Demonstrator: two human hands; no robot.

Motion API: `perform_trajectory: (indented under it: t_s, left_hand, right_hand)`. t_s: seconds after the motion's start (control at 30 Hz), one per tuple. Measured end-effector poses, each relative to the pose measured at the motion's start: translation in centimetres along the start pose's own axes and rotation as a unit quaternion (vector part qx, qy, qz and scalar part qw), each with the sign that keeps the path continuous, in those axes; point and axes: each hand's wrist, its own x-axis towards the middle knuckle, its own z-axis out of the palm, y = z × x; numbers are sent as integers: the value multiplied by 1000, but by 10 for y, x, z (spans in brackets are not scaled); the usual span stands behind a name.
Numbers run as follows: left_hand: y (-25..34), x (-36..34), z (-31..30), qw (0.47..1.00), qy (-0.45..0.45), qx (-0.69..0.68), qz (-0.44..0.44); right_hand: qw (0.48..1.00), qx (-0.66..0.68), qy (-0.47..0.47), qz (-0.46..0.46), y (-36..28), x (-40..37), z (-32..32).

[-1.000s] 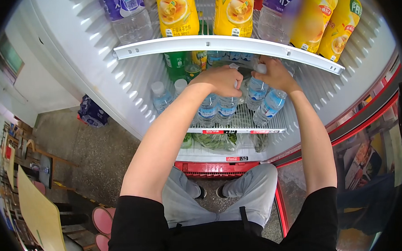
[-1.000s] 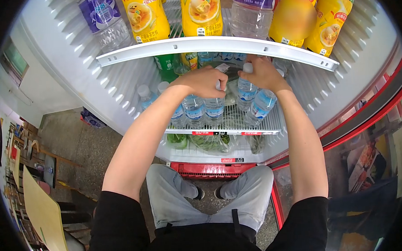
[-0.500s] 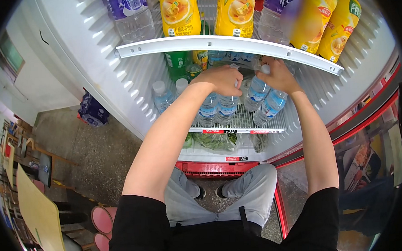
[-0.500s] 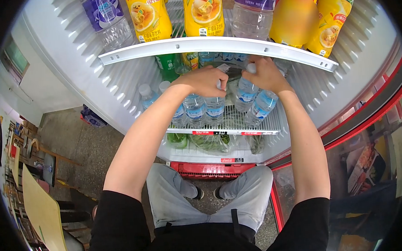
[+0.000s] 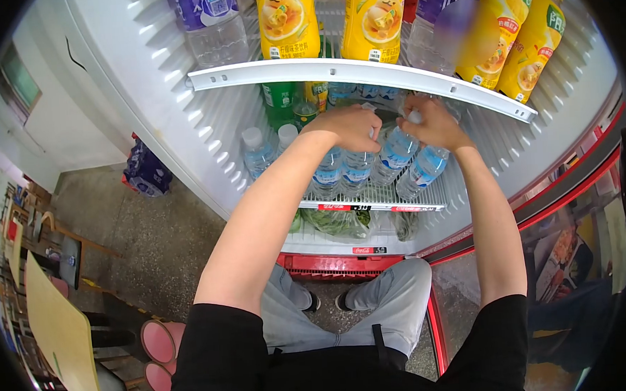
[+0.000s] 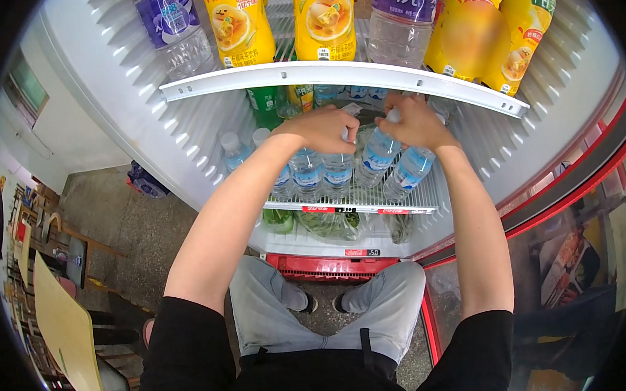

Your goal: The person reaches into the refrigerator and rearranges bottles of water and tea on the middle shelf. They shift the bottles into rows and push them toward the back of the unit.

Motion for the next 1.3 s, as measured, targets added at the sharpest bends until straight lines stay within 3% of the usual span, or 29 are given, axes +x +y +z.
perform_trajectory:
  t_s: [0.17, 0.37, 0.47, 0.57, 0.83, 0.97, 1.07, 1.3]
  left_hand:
    - [-1, 1, -1, 1000, -4, -1, 5]
    - [0, -1, -2, 1000, -6, -8, -11]
    - [2, 0, -2, 1000, -13, -8, -22]
    - [0, 1, -1, 999, -12, -16, -25]
    - [-2, 2, 0, 1000, -2, -12, -10]
    - [-2, 3, -1, 1000, -15, -18, -16]
    - [11, -8, -12, 999, -20, -24, -40]
    - [3, 0, -4, 999, -15, -25, -28]
  right_hand:
    - [992, -93, -44, -66, 1, 6, 3]
    - [996, -11, -89, 6, -12, 9, 6]
    - [983, -113, -14, -144, 12, 20, 16]
    - [989, -134, -42, -52, -6, 14, 10]
    - [986, -152, -59, -42, -7, 13, 8]
    - [986, -135, -54, -83, 2, 14, 11]
    - [991, -87, -97, -28, -3, 11, 7]
    - [989, -83, -112, -42, -9, 12, 9]
